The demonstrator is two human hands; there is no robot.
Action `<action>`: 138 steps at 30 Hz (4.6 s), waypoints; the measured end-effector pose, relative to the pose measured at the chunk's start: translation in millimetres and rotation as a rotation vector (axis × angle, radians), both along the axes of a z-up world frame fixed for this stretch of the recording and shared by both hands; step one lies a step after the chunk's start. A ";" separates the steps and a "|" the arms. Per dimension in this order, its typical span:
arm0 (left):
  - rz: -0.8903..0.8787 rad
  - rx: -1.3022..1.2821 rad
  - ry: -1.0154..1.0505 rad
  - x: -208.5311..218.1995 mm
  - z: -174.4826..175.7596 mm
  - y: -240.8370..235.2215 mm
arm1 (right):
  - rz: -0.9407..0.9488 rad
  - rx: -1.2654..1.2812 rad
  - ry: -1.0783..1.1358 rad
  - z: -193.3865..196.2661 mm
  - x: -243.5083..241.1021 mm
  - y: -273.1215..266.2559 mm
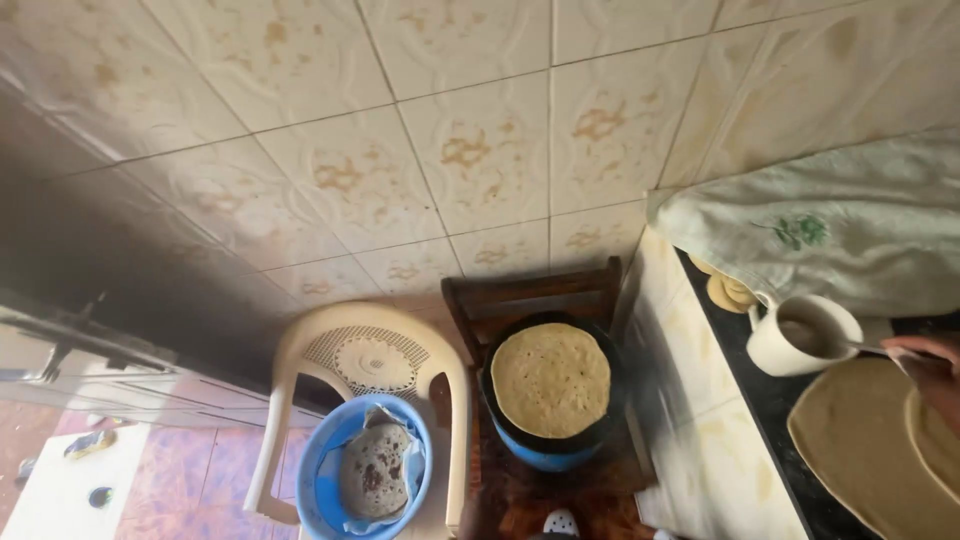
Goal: Rolling out dough balls into flat circles and cooking them on a heated pan, applying oil with a spoon.
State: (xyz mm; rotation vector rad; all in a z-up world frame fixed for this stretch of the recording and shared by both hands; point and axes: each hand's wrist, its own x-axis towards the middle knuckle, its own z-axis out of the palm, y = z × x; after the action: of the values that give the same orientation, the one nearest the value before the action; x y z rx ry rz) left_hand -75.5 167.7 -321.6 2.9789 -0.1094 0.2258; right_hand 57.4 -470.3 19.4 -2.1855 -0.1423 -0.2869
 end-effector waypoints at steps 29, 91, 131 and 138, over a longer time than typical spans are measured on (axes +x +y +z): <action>0.987 -0.935 0.804 -266.9 3.9 37.0 | 0.238 -0.482 -0.496 106.9 -17.4 332.2; 1.112 -1.198 0.711 -223.2 34.9 43.7 | -0.071 -0.099 -0.021 89.2 -91.5 246.8; 0.974 -1.032 0.878 -208.4 47.7 43.1 | -0.016 -0.339 -0.178 71.7 -90.2 271.4; 1.047 -1.054 0.848 -225.5 40.4 49.3 | 0.055 -0.646 -0.242 -46.0 -72.2 311.4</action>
State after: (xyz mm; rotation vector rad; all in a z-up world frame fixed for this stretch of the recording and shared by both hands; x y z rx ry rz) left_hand -301.0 217.0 -281.3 1.6065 1.2103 -0.6564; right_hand -14.8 -158.9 -26.6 -2.7701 -0.4857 -0.5300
